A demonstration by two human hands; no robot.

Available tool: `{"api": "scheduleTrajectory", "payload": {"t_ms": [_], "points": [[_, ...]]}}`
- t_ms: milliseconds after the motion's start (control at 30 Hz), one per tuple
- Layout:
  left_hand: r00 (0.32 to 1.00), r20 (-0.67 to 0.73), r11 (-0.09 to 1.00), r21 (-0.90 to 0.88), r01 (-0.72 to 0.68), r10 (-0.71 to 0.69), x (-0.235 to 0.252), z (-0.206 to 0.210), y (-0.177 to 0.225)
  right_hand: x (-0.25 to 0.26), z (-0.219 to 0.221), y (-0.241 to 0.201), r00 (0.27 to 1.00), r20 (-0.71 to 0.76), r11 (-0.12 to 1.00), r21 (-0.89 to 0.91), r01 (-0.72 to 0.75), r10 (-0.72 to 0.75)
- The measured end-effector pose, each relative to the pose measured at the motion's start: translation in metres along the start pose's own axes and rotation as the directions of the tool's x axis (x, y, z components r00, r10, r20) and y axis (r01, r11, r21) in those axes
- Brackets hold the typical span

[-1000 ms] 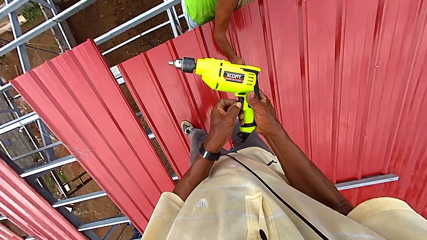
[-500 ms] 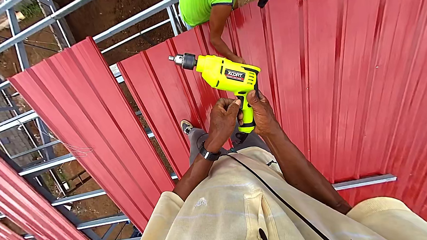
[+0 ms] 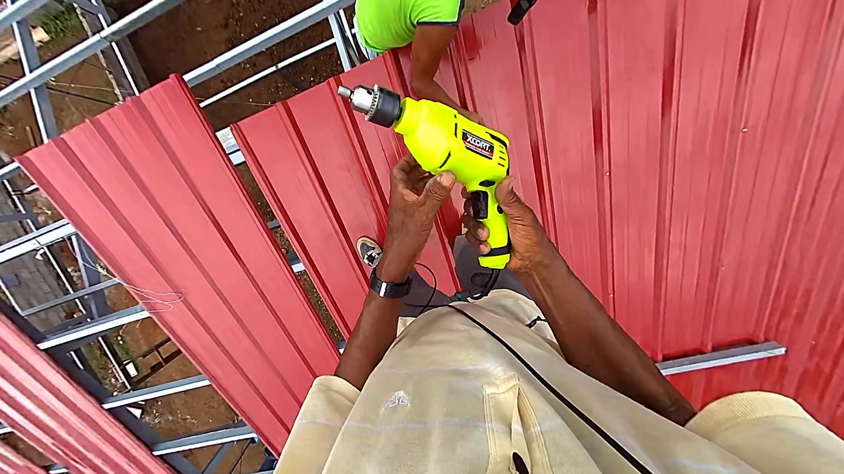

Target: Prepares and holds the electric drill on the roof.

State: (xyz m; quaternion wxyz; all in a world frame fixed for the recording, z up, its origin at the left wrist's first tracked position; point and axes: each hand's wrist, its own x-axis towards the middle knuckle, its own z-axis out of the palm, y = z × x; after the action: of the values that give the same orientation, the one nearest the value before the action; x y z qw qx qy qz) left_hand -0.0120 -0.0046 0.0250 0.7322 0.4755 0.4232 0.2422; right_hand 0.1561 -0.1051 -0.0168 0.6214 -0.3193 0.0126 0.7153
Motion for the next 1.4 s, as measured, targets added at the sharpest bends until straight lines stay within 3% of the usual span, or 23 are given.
{"api": "scheduleTrajectory", "payload": {"t_ms": [100,200,533,767,967,1100,1200,1400], "points": [[0.981,0.086,0.975,-0.157,-0.157,0.172,0.039,-0.004,0.008,-0.003,0.003,0.002,0.990,0.123,0.985,0.147,-0.085,0.067],[0.958,0.143,0.940,-0.275,-0.203,0.248,0.060,0.000,0.016,-0.004,0.009,0.003,0.975,0.196,0.965,0.218,-0.145,0.102],[0.979,-0.007,0.976,-0.084,-0.203,0.203,0.058,0.016,0.041,-0.005,0.018,0.001,0.945,0.282,0.880,0.391,-0.270,0.165],[0.979,0.016,0.969,-0.149,-0.200,0.204,0.053,0.015,0.042,-0.007,0.018,0.007,0.938,0.298,0.858,0.422,-0.293,0.174],[0.976,0.034,0.925,-0.328,-0.194,0.217,0.053,0.008,0.029,-0.011,0.023,0.005,0.960,0.257,0.930,0.317,-0.189,0.107],[0.985,0.023,0.808,-0.576,-0.125,0.170,0.051,0.008,0.022,-0.016,0.031,0.003,0.991,0.131,0.999,0.007,0.033,-0.033],[0.993,-0.006,0.750,-0.655,-0.091,0.115,0.047,0.010,0.022,-0.017,0.031,0.001,0.984,0.042,0.955,-0.237,0.176,-0.171],[0.996,-0.092,0.712,-0.699,-0.066,0.003,0.049,0.012,0.011,-0.017,0.029,0.001,0.969,-0.030,0.856,-0.477,0.201,-0.244]]}}
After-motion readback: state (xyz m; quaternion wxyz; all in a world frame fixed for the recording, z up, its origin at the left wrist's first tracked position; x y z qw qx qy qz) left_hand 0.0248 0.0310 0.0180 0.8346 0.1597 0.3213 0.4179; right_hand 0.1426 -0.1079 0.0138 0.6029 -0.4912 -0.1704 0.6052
